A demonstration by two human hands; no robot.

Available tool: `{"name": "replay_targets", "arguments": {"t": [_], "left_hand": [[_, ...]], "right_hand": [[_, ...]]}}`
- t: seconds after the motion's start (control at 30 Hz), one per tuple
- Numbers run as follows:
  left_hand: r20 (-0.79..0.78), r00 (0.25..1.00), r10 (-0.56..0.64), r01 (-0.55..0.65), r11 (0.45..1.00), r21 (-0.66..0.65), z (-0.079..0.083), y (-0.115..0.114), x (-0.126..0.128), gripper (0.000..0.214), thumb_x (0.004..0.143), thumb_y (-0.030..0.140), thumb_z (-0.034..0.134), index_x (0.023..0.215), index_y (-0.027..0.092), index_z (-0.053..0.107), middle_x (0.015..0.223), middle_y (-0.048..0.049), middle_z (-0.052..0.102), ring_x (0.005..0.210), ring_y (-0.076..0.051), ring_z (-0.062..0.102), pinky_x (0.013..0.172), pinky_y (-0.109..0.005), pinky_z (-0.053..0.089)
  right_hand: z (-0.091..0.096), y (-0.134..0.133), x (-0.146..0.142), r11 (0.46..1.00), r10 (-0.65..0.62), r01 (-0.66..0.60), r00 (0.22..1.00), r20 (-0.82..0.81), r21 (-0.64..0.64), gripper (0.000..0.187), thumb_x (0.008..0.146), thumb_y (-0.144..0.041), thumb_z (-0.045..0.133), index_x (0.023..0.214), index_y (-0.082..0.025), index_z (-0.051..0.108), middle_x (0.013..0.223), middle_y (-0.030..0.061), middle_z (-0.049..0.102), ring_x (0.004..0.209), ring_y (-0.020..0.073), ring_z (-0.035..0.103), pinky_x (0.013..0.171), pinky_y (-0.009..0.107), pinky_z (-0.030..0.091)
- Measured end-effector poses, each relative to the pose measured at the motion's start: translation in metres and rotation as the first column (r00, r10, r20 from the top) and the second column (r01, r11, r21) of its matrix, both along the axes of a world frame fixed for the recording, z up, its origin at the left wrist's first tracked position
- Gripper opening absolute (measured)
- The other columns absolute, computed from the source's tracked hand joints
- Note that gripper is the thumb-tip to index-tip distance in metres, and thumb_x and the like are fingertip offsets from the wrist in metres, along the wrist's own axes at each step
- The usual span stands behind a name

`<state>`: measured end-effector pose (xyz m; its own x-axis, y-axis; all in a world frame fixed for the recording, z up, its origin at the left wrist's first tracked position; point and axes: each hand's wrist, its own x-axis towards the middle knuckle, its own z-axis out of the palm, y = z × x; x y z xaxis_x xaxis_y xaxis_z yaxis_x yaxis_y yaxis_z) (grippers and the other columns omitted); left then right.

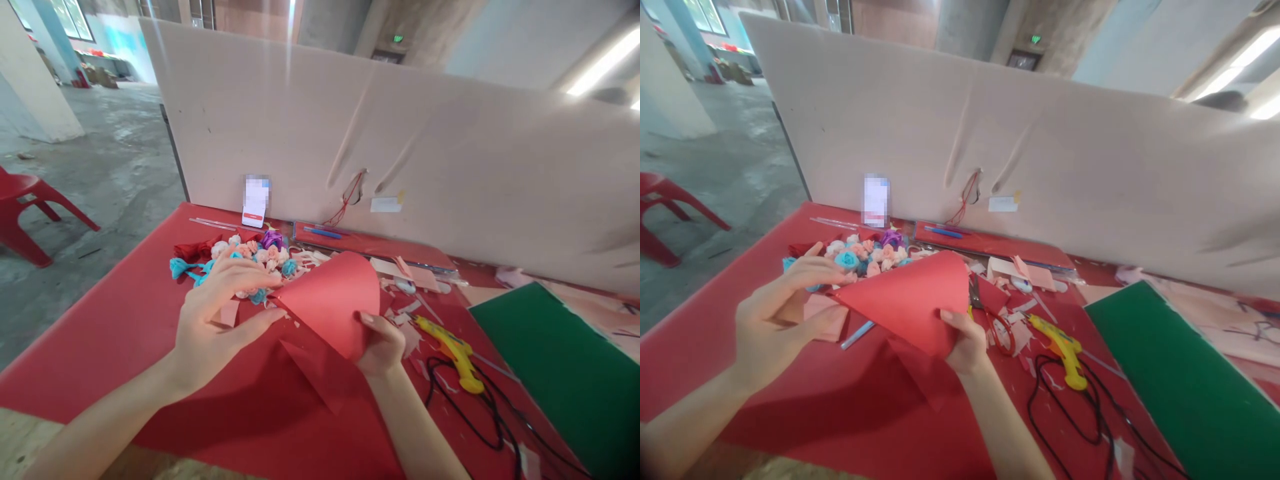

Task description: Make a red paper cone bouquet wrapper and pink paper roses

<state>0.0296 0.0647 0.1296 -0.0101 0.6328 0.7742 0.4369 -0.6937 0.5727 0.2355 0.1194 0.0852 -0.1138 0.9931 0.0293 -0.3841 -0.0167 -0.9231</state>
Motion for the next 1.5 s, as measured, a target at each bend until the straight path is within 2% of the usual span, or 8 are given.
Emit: {"name": "replay_targets", "arguments": {"t": [0.23, 0.47, 0.63, 0.87, 1.03, 1.23, 1.33, 1.5], "left_hand": [[-0.028, 0.999, 0.028, -0.027, 0.999, 0.022, 0.004, -0.001, 0.000, 0.017, 0.077, 0.012, 0.059, 0.092, 0.020, 0.059, 0.086, -0.0007, 0.066, 0.088, -0.015, 0.058, 0.085, -0.035, 0.049], [-0.037, 0.998, 0.046, -0.044, 0.998, 0.054, 0.003, -0.001, 0.000, 0.016, 0.076, 0.009, 0.058, 0.088, 0.019, 0.060, 0.083, -0.0014, 0.068, 0.086, -0.016, 0.059, 0.090, -0.042, 0.046], [-0.113, 0.979, 0.169, -0.152, 0.978, 0.144, 0.001, -0.001, -0.002, 0.019, 0.074, 0.006, 0.058, 0.088, 0.019, 0.060, 0.079, -0.0012, 0.068, 0.083, -0.017, 0.059, 0.099, -0.052, 0.036], [-0.160, 0.951, 0.263, -0.222, 0.947, 0.234, 0.004, -0.001, -0.002, 0.020, 0.071, 0.006, 0.056, 0.084, 0.020, 0.060, 0.075, -0.0017, 0.069, 0.075, -0.019, 0.061, 0.094, -0.055, 0.039], [-0.243, 0.894, 0.376, -0.290, 0.899, 0.327, 0.007, 0.000, -0.004, 0.027, 0.068, 0.006, 0.056, 0.086, 0.024, 0.060, 0.072, -0.0001, 0.070, 0.070, -0.020, 0.062, 0.097, -0.059, 0.035], [-0.348, 0.768, 0.537, -0.323, 0.794, 0.514, 0.005, 0.004, -0.015, 0.033, 0.066, 0.007, 0.053, 0.093, 0.025, 0.060, 0.071, -0.0009, 0.071, 0.071, -0.024, 0.062, 0.099, -0.066, 0.026], [-0.261, 0.798, 0.544, -0.346, 0.767, 0.541, 0.003, 0.006, -0.021, 0.034, 0.064, 0.006, 0.056, 0.093, 0.024, 0.061, 0.074, -0.0004, 0.070, 0.074, -0.023, 0.062, 0.100, -0.064, 0.027], [-0.170, 0.910, 0.379, -0.307, 0.889, 0.341, 0.000, -0.001, -0.016, 0.033, 0.066, 0.005, 0.055, 0.093, 0.024, 0.060, 0.080, -0.0019, 0.066, 0.082, -0.021, 0.057, 0.102, -0.060, 0.028]], "right_hand": [[-0.005, 0.000, -0.001, 0.997, 0.073, -0.072, 0.993, -0.094, 0.008, 0.021, 0.045, -0.034, 0.080, 0.062, -0.031, 0.068, 0.057, -0.0056, 0.069, 0.059, 0.0167, 0.066, 0.063, 0.028, 0.054], [-0.012, -0.001, 0.003, 0.993, 0.054, -0.048, 0.997, -0.057, 0.105, 0.028, 0.052, -0.031, 0.078, 0.079, -0.031, 0.068, 0.071, -0.0031, 0.072, 0.070, 0.0199, 0.067, 0.079, 0.039, 0.051], [-0.016, -0.002, 0.002, 0.985, 0.000, 0.008, 0.999, -0.050, 0.172, 0.026, 0.053, -0.028, 0.078, 0.076, -0.031, 0.067, 0.069, -0.0037, 0.071, 0.068, 0.0181, 0.066, 0.072, 0.035, 0.053], [-0.016, -0.001, 0.001, 0.972, -0.078, 0.092, 0.994, -0.072, 0.218, 0.027, 0.048, -0.026, 0.081, 0.070, -0.036, 0.066, 0.062, -0.0099, 0.069, 0.054, 0.0107, 0.062, 0.056, 0.022, 0.053], [-0.024, -0.003, 0.009, 0.971, -0.129, 0.133, 0.991, -0.032, 0.200, 0.032, 0.047, -0.022, 0.080, 0.073, -0.032, 0.065, 0.063, -0.0080, 0.069, 0.056, 0.0130, 0.063, 0.056, 0.024, 0.054], [-0.022, -0.002, 0.010, 0.974, -0.100, 0.100, 0.995, -0.012, 0.202, 0.026, 0.048, -0.025, 0.080, 0.065, -0.034, 0.064, 0.054, -0.0097, 0.065, 0.049, 0.0118, 0.059, 0.055, 0.024, 0.052], [-0.016, 0.000, 0.009, 0.976, -0.086, 0.085, 0.996, -0.006, 0.199, 0.022, 0.049, -0.028, 0.080, 0.066, -0.034, 0.065, 0.054, -0.0091, 0.066, 0.047, 0.0117, 0.058, 0.060, 0.029, 0.053], [-0.014, 0.003, 0.011, 0.982, -0.080, 0.076, 0.997, 0.016, 0.173, 0.027, 0.052, -0.030, 0.077, 0.078, -0.033, 0.067, 0.070, -0.0032, 0.071, 0.069, 0.0200, 0.065, 0.078, 0.042, 0.050]]}}
